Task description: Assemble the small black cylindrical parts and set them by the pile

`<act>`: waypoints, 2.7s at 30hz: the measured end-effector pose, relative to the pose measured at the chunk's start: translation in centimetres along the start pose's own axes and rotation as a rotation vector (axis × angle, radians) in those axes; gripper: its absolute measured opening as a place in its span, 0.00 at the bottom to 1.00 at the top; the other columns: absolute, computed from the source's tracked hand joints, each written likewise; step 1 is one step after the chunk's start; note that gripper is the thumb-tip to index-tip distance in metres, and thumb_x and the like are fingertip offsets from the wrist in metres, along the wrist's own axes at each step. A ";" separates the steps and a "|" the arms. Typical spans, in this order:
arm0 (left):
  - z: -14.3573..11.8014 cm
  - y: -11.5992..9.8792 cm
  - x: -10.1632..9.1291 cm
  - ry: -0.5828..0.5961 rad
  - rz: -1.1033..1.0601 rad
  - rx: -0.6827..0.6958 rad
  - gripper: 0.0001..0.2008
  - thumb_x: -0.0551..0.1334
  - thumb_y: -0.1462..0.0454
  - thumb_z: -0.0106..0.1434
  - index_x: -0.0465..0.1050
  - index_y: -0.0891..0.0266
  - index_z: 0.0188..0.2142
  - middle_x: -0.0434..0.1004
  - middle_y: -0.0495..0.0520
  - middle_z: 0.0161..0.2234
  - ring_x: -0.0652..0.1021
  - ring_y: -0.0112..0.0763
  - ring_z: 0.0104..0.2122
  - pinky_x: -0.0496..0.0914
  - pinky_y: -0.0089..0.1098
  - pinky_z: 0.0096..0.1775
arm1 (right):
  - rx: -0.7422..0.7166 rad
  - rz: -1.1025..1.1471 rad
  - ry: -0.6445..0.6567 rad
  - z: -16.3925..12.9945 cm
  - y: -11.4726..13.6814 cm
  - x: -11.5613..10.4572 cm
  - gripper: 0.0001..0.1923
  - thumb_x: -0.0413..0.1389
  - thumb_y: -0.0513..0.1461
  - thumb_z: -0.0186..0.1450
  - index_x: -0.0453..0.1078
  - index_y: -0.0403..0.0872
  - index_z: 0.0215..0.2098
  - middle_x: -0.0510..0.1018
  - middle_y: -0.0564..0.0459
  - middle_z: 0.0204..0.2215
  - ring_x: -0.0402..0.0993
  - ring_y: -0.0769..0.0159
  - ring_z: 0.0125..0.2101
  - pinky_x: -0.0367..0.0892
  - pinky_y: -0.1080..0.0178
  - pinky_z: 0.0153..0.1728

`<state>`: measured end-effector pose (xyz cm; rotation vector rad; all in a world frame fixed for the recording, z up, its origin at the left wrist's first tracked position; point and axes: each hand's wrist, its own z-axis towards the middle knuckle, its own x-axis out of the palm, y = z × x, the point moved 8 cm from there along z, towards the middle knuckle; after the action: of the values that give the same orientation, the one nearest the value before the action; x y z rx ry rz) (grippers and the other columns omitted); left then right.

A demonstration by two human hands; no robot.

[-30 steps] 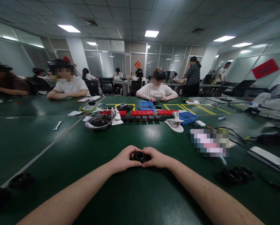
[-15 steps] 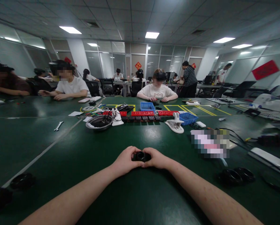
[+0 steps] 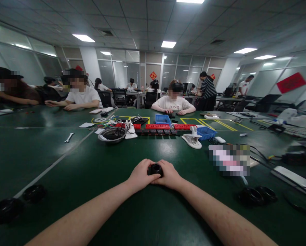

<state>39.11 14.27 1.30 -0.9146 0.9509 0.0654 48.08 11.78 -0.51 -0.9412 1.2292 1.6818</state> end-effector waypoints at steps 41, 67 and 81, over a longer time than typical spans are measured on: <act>-0.4 -0.6 0.3 0.162 -0.016 -0.026 0.18 0.63 0.57 0.45 0.66 0.59 0.36 0.64 0.49 0.32 0.67 0.30 0.30 0.61 0.29 0.30 | 0.060 0.317 0.235 -0.1 -1.2 0.7 0.21 0.63 0.43 0.39 0.64 0.43 0.28 0.66 0.57 0.26 0.62 0.69 0.27 0.55 0.69 0.24; 0.2 1.5 1.1 0.288 -0.262 0.011 0.21 0.65 0.61 0.45 0.67 0.60 0.40 0.67 0.51 0.36 0.69 0.31 0.33 0.63 0.30 0.33 | -0.135 0.255 0.242 -0.1 0.1 0.3 0.20 0.61 0.45 0.45 0.67 0.45 0.34 0.68 0.54 0.31 0.62 0.64 0.34 0.56 0.64 0.33; 0.3 1.5 1.1 0.285 -0.242 0.050 0.21 0.65 0.61 0.46 0.66 0.59 0.41 0.65 0.50 0.35 0.68 0.30 0.32 0.63 0.29 0.32 | -0.159 0.293 0.306 -0.1 0.2 0.3 0.18 0.60 0.43 0.47 0.67 0.45 0.35 0.69 0.54 0.32 0.63 0.63 0.35 0.57 0.63 0.36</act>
<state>39.28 15.08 -0.41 -1.0028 1.0918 -0.3005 47.81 11.66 -0.73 -1.1949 1.5107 1.9374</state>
